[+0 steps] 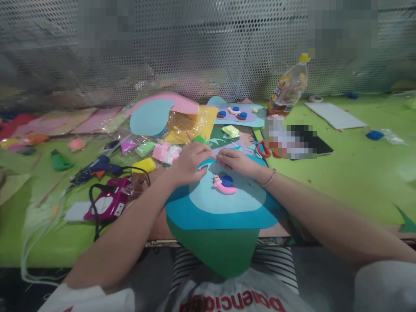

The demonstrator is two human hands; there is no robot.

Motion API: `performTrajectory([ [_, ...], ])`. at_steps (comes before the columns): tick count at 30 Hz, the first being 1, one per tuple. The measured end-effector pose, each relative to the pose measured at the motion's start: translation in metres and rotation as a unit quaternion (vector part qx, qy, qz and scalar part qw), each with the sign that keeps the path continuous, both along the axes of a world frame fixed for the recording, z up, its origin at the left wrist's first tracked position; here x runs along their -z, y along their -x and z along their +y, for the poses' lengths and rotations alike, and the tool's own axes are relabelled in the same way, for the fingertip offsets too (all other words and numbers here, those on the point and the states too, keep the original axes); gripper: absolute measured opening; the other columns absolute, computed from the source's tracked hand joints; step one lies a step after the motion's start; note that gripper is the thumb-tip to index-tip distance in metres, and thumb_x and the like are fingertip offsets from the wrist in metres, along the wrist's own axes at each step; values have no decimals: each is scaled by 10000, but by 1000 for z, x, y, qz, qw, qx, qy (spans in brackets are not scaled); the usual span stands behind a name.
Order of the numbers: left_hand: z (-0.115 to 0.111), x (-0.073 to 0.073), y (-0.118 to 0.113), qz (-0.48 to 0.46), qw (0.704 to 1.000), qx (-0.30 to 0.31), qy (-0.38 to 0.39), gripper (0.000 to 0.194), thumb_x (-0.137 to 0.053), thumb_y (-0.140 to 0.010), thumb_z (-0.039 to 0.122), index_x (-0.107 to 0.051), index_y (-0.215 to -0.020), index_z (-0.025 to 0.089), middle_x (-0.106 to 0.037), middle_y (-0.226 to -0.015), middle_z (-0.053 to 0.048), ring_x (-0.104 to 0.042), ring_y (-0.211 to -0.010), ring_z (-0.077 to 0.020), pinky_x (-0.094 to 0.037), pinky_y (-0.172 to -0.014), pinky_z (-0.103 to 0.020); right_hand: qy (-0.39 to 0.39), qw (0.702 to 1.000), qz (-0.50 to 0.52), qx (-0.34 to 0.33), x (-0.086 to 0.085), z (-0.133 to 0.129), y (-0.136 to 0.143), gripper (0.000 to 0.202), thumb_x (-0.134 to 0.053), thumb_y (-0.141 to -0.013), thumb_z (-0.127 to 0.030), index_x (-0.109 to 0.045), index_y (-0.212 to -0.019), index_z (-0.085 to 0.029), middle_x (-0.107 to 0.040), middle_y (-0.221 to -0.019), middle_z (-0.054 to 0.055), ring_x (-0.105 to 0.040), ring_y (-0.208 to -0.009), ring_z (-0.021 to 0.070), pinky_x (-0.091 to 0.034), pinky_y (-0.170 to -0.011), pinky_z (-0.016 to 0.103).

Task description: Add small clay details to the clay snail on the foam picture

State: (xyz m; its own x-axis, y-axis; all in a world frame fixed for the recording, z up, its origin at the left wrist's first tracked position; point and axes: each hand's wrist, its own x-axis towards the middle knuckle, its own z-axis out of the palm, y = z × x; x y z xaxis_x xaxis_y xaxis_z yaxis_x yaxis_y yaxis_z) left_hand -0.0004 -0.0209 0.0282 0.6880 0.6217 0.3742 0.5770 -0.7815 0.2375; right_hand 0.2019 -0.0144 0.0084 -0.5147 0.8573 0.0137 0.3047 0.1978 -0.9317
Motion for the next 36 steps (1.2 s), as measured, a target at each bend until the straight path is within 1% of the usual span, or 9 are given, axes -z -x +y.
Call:
performTrajectory([
  [1, -4, -3, -1, -5, 997, 49, 52, 239, -546, -781, 163, -620, -1001, 217, -626, -1029, -48, -546, -1017, -198, -417, -928, -350, 4, 1000, 9, 11, 0, -1, 0, 244, -394, -925, -216, -503, -712, -165, -418, -568, -32, -403, -508, 89, -352, -510, 205],
  [3, -8, -5, -3, -13, 985, 100, 143, 193, -571, -795, 200, -632, -977, 217, -653, -974, -28, -578, -954, -166, -448, -883, -308, 10, 1000, 16, 20, 0, -2, 1, 255, -377, -931, -217, -483, -704, -171, -405, -558, -36, -387, -492, 86, -348, -502, 204],
  [6, -6, 0, -4, -17, 972, 98, 215, 163, -585, -799, 214, -662, -943, 211, -672, -968, -40, -602, -935, -170, -467, -853, -319, 25, 999, 24, 23, 0, -2, 2, 249, -374, -931, -212, -482, -711, -172, -408, -553, -39, -375, -471, 84, -341, -486, 205],
  [9, 2, 8, -2, -33, 962, 83, 258, 145, -584, -802, 205, -685, -906, 211, -693, -942, -39, -620, -916, -174, -476, -843, -329, 39, 999, 30, 19, 0, -2, 3, 246, -375, -930, -192, -493, -715, -168, -410, -545, -41, -378, -464, 81, -331, -471, 202],
  [11, 8, 12, 2, -42, 955, 87, 281, 142, -588, -807, 212, -696, -900, 213, -705, -941, -33, -626, -915, -169, -475, -850, -322, 44, 998, 33, 15, -1, -2, 3, 247, -378, -931, -181, -502, -718, -163, -414, -542, -41, -387, -467, 79, -326, -466, 199],
  [16, 18, 18, 7, -44, 950, 106, 290, 161, -602, -823, 276, -715, -911, 202, -713, -918, -38, -631, -865, -160, -474, -829, -308, 50, 998, 40, 11, -2, -1, 2, 251, -379, -928, -150, -508, -713, -155, -421, -534, -41, -407, -475, 78, -327, -474, 196],
  [19, 18, 20, 7, -48, 951, 100, 287, 172, -633, -805, 289, -720, -918, 192, -712, -916, -48, -629, -870, -165, -475, -818, -307, 52, 998, 42, 9, -1, 0, 2, 251, -383, -928, -150, -509, -711, -156, -427, -533, -40, -414, -477, 81, -329, -476, 198],
  [23, 16, 23, 5, -60, 944, 93, 312, 182, -650, -794, 303, -725, -915, 188, -710, -910, -55, -637, -857, -162, -484, -801, -304, 56, 997, 46, 6, -2, -1, 2, 256, -388, -926, -141, -508, -701, -155, -431, -554, -41, -411, -477, 75, -333, -474, 197],
  [36, 13, 19, 1, -75, 939, 81, 325, 127, -650, -791, 275, -725, -842, 187, -716, -872, -33, -637, -840, -152, -478, -794, -282, 66, 997, 31, 9, -6, -3, 3, 248, -406, -929, -142, -525, -711, -148, -443, -557, -39, -418, -481, 71, -341, -469, 192],
])
